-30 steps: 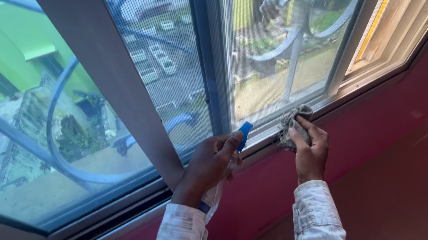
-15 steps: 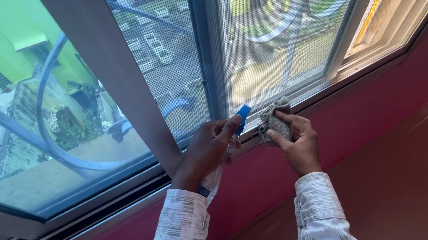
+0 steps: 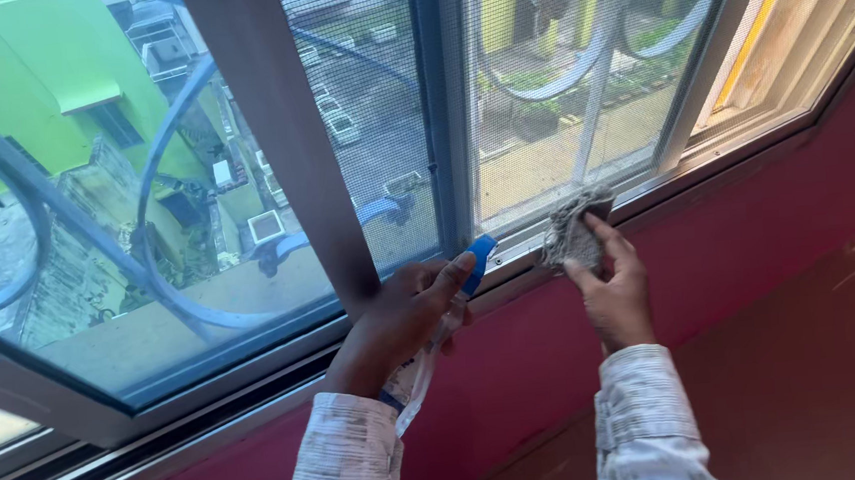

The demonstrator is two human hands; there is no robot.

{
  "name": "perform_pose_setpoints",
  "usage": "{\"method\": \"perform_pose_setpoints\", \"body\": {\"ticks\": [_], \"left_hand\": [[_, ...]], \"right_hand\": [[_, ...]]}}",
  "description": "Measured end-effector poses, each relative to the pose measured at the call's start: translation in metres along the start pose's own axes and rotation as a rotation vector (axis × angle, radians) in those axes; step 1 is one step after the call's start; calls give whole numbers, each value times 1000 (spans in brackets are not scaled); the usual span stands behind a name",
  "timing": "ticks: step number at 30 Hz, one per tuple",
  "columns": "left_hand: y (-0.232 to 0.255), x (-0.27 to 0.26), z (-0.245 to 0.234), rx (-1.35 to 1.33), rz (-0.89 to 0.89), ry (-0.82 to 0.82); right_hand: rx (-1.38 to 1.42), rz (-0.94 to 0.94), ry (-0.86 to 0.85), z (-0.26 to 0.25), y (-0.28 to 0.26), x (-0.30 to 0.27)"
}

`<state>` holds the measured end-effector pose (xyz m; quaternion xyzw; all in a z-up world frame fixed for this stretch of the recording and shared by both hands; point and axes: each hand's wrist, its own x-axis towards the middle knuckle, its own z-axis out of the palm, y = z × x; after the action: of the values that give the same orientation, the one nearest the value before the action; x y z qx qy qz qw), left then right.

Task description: The person sprays a liquid from a bottle onto a window frame and glass, then wipes the surfaces with a cloth.

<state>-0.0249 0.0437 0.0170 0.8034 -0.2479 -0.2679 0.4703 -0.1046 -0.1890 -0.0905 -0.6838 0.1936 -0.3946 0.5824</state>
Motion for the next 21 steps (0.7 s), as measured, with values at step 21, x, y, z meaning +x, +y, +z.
{"method": "perform_pose_setpoints", "body": {"ticks": [21], "left_hand": [[-20,-32,-68,-25,111,-347]], "right_hand": [[347,174,353,61,-7,-45]]}}
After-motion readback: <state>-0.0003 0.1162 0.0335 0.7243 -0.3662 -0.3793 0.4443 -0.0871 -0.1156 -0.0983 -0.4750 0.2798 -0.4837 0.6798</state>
